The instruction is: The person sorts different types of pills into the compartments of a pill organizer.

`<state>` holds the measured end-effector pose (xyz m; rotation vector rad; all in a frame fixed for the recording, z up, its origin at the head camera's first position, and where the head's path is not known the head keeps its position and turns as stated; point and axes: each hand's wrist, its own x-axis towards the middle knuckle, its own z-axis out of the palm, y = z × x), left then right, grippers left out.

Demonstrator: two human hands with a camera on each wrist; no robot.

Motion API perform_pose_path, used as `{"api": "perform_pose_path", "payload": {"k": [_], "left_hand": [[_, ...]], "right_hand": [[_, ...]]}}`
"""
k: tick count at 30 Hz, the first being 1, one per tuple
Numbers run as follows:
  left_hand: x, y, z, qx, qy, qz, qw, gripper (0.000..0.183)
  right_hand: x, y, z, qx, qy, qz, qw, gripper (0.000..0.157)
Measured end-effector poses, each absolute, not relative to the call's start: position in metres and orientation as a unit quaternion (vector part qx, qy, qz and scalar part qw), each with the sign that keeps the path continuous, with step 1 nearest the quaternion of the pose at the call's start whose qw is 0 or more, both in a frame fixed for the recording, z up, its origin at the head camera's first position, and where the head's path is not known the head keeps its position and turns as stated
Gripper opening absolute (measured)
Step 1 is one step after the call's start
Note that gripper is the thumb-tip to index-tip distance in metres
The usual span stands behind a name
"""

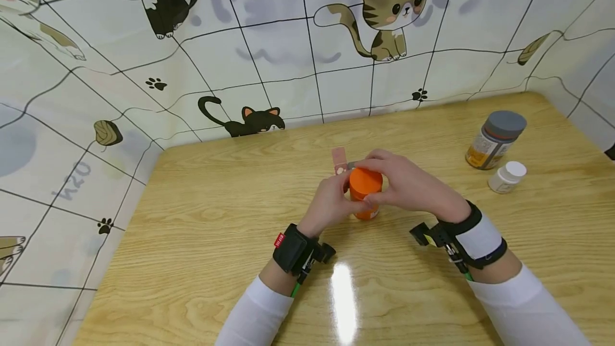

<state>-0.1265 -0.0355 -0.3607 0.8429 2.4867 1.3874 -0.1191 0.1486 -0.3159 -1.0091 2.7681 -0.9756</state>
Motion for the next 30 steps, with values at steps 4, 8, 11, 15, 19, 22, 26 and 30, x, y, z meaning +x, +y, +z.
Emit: {"api": "perform_pose_path", "payload": {"k": [4,8,11,15,19,22,26,30], "left_hand": [[-0.128,-0.035,-0.361,0.273,0.839,0.461,0.09,0.04],[-0.129,-0.034,-0.362,0.259,0.843,0.461,0.095,0.042],[-0.129,-0.035,-0.363,0.256,0.844,0.461,0.098,0.042],[-0.129,-0.035,-0.364,0.264,0.842,0.461,0.093,0.042],[-0.13,-0.035,-0.365,0.269,0.845,0.455,0.087,0.04],[-0.131,-0.035,-0.365,0.267,0.852,0.442,0.089,0.041],[-0.13,-0.035,-0.364,0.269,0.855,0.435,0.088,0.044],[-0.13,-0.034,-0.363,0.269,0.853,0.438,0.087,0.04]], "right_hand": [[-0.116,0.145,-0.318,-0.294,0.904,-0.311,-0.001,0.05],[-0.11,0.133,-0.324,-0.233,0.927,-0.285,-0.066,0.048],[-0.105,0.127,-0.329,-0.19,0.942,-0.251,-0.115,0.056],[-0.104,0.134,-0.326,-0.185,0.941,-0.271,-0.077,0.068],[-0.109,0.151,-0.32,-0.272,0.894,-0.356,0.025,0.081],[-0.114,0.157,-0.323,-0.339,0.862,-0.37,0.064,0.074],[-0.116,0.153,-0.325,-0.345,0.867,-0.357,0.038,0.057],[-0.113,0.137,-0.33,-0.259,0.906,-0.329,-0.052,0.046]]}}
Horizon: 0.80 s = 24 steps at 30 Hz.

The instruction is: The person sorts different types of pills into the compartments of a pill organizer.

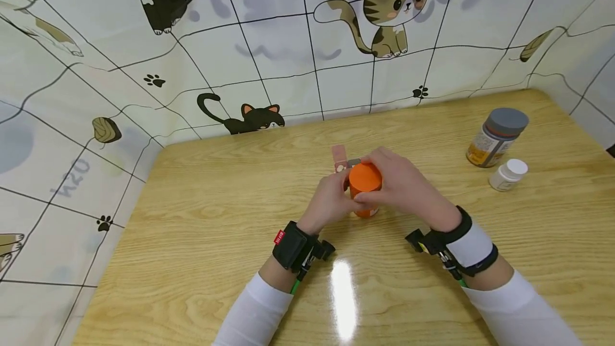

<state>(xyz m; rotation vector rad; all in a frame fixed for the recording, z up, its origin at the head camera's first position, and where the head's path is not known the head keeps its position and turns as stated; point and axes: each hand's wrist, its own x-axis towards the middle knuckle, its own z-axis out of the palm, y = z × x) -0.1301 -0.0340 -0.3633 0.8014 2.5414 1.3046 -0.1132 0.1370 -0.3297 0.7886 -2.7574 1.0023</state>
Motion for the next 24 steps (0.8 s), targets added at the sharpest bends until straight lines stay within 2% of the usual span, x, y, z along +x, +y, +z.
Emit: {"api": "perform_pose_path", "payload": {"k": [4,7,9,12,14,16,19,24], "left_hand": [[-0.13,-0.033,-0.363,0.253,0.852,0.448,0.098,0.038],[-0.129,-0.033,-0.364,0.251,0.849,0.454,0.103,0.039],[-0.129,-0.034,-0.364,0.258,0.849,0.45,0.098,0.039],[-0.13,-0.035,-0.364,0.271,0.849,0.445,0.09,0.039],[-0.13,-0.035,-0.364,0.275,0.848,0.445,0.088,0.038],[-0.13,-0.035,-0.363,0.272,0.848,0.445,0.091,0.04],[-0.129,-0.034,-0.362,0.267,0.852,0.441,0.096,0.042],[-0.13,-0.034,-0.361,0.267,0.856,0.433,0.095,0.041]], "right_hand": [[-0.11,0.122,-0.342,0.174,-0.938,0.257,0.155,0.056],[-0.108,0.121,-0.343,0.163,-0.943,0.229,0.177,0.062],[-0.108,0.126,-0.338,0.182,-0.94,0.253,0.139,0.068],[-0.108,0.138,-0.327,0.224,-0.921,0.314,0.049,0.086],[-0.108,0.146,-0.32,0.259,-0.903,0.344,-0.007,0.091],[-0.109,0.151,-0.317,0.294,-0.886,0.357,-0.037,0.079],[-0.11,0.154,-0.317,0.329,-0.876,0.35,-0.04,0.062],[-0.114,0.15,-0.322,0.316,-0.888,0.334,0.001,0.055]]}}
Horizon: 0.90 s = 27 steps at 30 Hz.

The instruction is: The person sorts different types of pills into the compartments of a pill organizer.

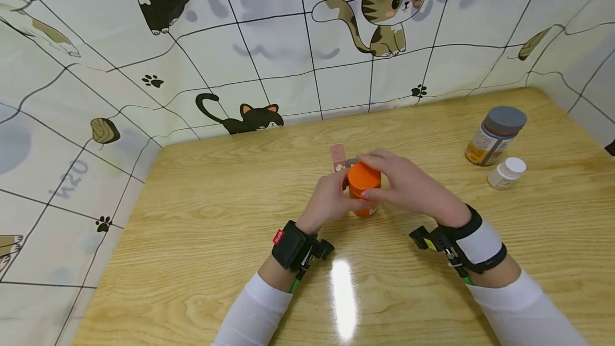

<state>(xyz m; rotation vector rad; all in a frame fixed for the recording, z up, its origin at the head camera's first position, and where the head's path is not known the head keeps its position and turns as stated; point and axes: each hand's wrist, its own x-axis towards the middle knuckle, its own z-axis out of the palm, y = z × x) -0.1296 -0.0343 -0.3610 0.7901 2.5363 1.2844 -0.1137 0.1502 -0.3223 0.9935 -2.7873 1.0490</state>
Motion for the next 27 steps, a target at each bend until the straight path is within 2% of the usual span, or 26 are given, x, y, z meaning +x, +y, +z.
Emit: {"api": "perform_pose_path", "payload": {"k": [6,8,10,14,17,20,23,27], "left_hand": [[-0.13,-0.033,-0.36,0.267,0.855,0.434,0.094,0.038],[-0.13,-0.033,-0.361,0.265,0.854,0.438,0.096,0.037],[-0.13,-0.034,-0.361,0.265,0.854,0.437,0.095,0.037],[-0.13,-0.034,-0.362,0.268,0.852,0.44,0.092,0.038],[-0.13,-0.034,-0.362,0.268,0.852,0.441,0.093,0.04],[-0.13,-0.033,-0.361,0.265,0.855,0.435,0.094,0.043],[-0.13,-0.034,-0.361,0.266,0.859,0.428,0.092,0.042],[-0.13,-0.033,-0.361,0.266,0.856,0.433,0.09,0.038]], "right_hand": [[-0.112,0.135,-0.335,0.221,-0.916,0.327,0.068,0.049],[-0.109,0.129,-0.339,0.182,-0.929,0.307,0.098,0.055],[-0.108,0.127,-0.34,0.155,-0.939,0.288,0.103,0.062],[-0.109,0.138,-0.334,0.191,-0.925,0.327,0.029,0.074],[-0.113,0.151,-0.331,0.252,-0.873,0.412,-0.062,0.069],[-0.116,0.157,-0.333,0.295,-0.838,0.451,-0.091,0.059],[-0.118,0.153,-0.337,0.285,-0.839,0.46,-0.056,0.056],[-0.115,0.134,-0.344,0.203,-0.874,0.439,0.044,0.051]]}}
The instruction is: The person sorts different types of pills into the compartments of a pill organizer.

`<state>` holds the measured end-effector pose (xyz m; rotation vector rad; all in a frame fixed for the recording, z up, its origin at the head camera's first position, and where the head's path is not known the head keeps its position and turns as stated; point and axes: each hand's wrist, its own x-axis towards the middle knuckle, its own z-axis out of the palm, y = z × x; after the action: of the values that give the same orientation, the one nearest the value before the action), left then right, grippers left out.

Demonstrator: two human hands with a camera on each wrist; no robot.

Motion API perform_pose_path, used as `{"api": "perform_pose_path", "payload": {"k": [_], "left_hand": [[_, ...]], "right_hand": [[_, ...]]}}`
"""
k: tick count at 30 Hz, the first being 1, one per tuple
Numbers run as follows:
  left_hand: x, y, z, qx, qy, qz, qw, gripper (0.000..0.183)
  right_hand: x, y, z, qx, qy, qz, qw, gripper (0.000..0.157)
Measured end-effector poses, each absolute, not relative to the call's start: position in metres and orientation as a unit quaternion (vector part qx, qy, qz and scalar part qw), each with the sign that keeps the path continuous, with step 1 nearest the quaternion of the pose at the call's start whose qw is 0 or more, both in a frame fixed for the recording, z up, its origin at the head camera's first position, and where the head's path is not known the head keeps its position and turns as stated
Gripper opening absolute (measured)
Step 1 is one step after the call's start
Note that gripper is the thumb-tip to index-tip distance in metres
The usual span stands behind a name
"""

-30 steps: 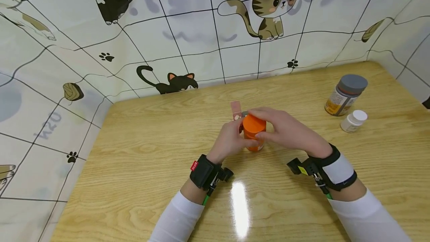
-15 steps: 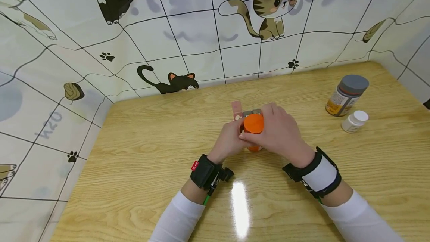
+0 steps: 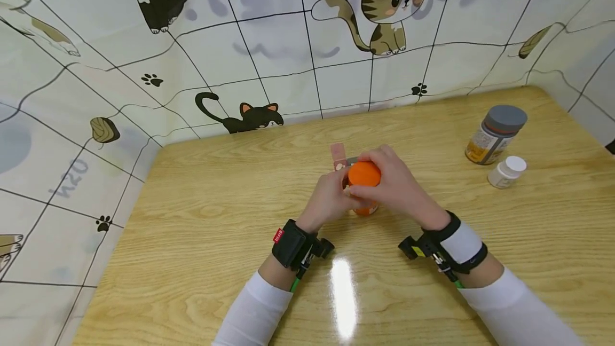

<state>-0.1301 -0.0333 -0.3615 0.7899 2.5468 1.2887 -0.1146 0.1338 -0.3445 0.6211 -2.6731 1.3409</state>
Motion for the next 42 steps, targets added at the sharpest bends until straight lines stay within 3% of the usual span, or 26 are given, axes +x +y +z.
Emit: {"api": "perform_pose_path", "payload": {"k": [3,8,10,13,18,23,26,29,33,37,39,42], "left_hand": [[-0.13,-0.034,-0.362,0.267,0.854,0.439,0.087,0.038],[-0.13,-0.033,-0.362,0.27,0.848,0.448,0.089,0.042],[-0.131,-0.033,-0.361,0.269,0.847,0.449,0.093,0.044],[-0.132,-0.033,-0.36,0.266,0.851,0.442,0.095,0.046],[-0.132,-0.033,-0.359,0.268,0.853,0.438,0.094,0.045],[-0.132,-0.035,-0.36,0.266,0.851,0.444,0.089,0.042],[-0.132,-0.036,-0.361,0.26,0.85,0.45,0.083,0.04],[-0.132,-0.036,-0.362,0.264,0.85,0.449,0.077,0.04],[-0.132,-0.035,-0.363,0.271,0.848,0.448,0.083,0.043],[-0.131,-0.034,-0.364,0.266,0.853,0.441,0.086,0.046],[-0.131,-0.034,-0.364,0.268,0.854,0.439,0.083,0.046],[-0.131,-0.035,-0.364,0.272,0.854,0.437,0.076,0.043]], "right_hand": [[-0.114,0.126,-0.348,0.158,-0.888,0.427,0.059,0.06],[-0.117,0.152,-0.341,0.212,-0.849,0.477,-0.081,0.083],[-0.119,0.165,-0.338,0.253,-0.82,0.499,-0.125,0.079],[-0.122,0.172,-0.34,0.291,-0.79,0.52,-0.145,0.065],[-0.124,0.169,-0.341,0.262,-0.814,0.505,-0.116,0.06],[-0.117,0.147,-0.344,0.183,-0.852,0.49,-0.011,0.046],[-0.111,0.134,-0.346,0.146,-0.874,0.462,0.044,0.052],[-0.11,0.137,-0.346,0.14,-0.862,0.487,0.029,0.06],[-0.117,0.154,-0.35,0.203,-0.788,0.578,-0.065,0.077],[-0.123,0.161,-0.361,0.265,-0.721,0.625,-0.139,0.07],[-0.124,0.159,-0.365,0.261,-0.723,0.627,-0.127,0.063],[-0.12,0.147,-0.366,0.214,-0.761,0.61,-0.056,0.056]]}}
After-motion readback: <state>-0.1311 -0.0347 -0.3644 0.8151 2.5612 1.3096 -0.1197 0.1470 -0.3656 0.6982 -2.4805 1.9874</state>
